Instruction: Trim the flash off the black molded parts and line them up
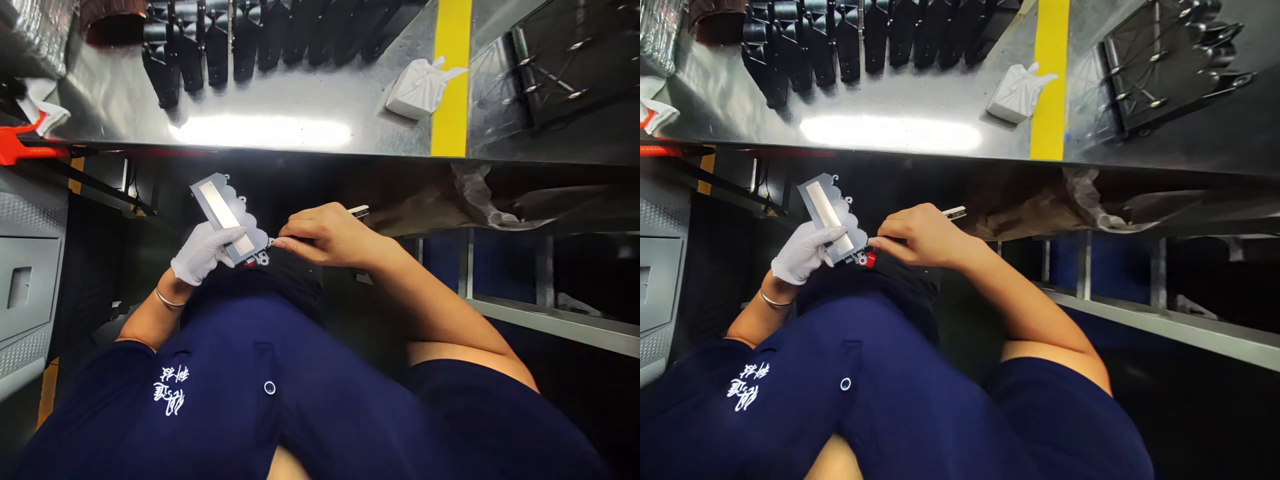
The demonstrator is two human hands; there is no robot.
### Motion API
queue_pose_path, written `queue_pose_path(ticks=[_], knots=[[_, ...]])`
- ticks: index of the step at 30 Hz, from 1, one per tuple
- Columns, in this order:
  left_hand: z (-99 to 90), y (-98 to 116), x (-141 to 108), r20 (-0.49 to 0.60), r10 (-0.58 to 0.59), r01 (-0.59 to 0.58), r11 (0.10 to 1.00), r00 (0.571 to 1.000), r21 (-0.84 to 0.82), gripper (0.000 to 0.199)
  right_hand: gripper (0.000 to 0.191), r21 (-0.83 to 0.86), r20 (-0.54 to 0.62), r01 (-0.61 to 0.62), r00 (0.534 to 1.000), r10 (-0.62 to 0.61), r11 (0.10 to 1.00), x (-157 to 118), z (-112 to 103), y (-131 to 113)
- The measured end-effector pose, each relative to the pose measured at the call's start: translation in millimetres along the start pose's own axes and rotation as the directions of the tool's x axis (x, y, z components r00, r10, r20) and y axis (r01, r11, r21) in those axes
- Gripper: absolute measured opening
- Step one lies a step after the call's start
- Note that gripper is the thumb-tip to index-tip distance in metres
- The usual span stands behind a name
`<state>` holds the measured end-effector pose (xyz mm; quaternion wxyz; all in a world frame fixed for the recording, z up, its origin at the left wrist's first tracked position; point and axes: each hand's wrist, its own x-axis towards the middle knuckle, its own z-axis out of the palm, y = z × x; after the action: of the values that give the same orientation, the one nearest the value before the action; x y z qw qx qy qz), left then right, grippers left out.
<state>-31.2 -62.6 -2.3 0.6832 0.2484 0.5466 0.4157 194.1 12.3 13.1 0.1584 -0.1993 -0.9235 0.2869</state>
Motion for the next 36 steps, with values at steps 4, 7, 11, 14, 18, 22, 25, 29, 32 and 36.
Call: queue_pose_path(ticks=[4,7,11,14,18,22,25,29,32,36], knots=[[-2.2,-3.0,2.0,0.023,-0.049,0.049,0.999,0.999,-0.004,0.038,0.037,-0.077,-0.033,-0.003,0.999,0.000,0.997,0.6,9.7,0.9],[-2.6,-3.5,3.1,0.008,-0.061,0.061,0.998,0.998,0.029,0.038,0.039,-0.102,-0.035,-0.022,0.999,0.018,0.995,0.4,11.9,1.4],[-0.2,-1.9,2.9,-0.010,-0.088,0.088,0.996,0.996,0.007,0.035,0.041,-0.116,-0.019,-0.028,0.999,0.026,0.993,0.0,10.8,1.5],[1.3,-0.8,2.4,-0.018,-0.102,0.102,0.995,0.995,-0.012,0.031,0.041,-0.122,-0.023,-0.025,0.999,0.023,0.992,0.0,11.0,1.7],[0.5,-1.3,2.7,-0.026,-0.097,0.097,0.995,0.995,-0.009,0.031,0.042,-0.136,-0.025,-0.029,0.999,0.025,0.990,0.4,12.4,1.8],[0.2,-1.8,2.4,-0.021,-0.074,0.074,0.997,0.997,-0.024,0.039,0.043,-0.130,-0.010,-0.027,1.000,0.026,0.991,0.8,11.0,2.5],[2.7,-2.8,0.9,0.003,-0.078,0.078,0.996,0.997,-0.048,0.037,0.043,-0.075,0.033,0.008,0.999,-0.005,0.997,1.0,8.3,4.7],[3.6,-4.7,1.7,0.034,-0.088,0.091,0.990,0.996,-0.110,0.029,0.044,0.001,0.085,0.039,0.996,-0.039,0.999,-0.9,7.9,7.4],[-5.5,-1.1,7.8,0.021,-0.090,0.093,0.972,0.996,-0.214,0.020,0.046,0.084,0.162,0.047,0.985,-0.060,0.995,-6.3,13.3,8.1],[-21.3,10.0,14.1,-0.105,-0.015,-0.017,0.954,0.994,-0.300,0.010,0.042,0.194,0.098,0.041,0.993,-0.061,0.980,-13.3,22.1,8.3]])
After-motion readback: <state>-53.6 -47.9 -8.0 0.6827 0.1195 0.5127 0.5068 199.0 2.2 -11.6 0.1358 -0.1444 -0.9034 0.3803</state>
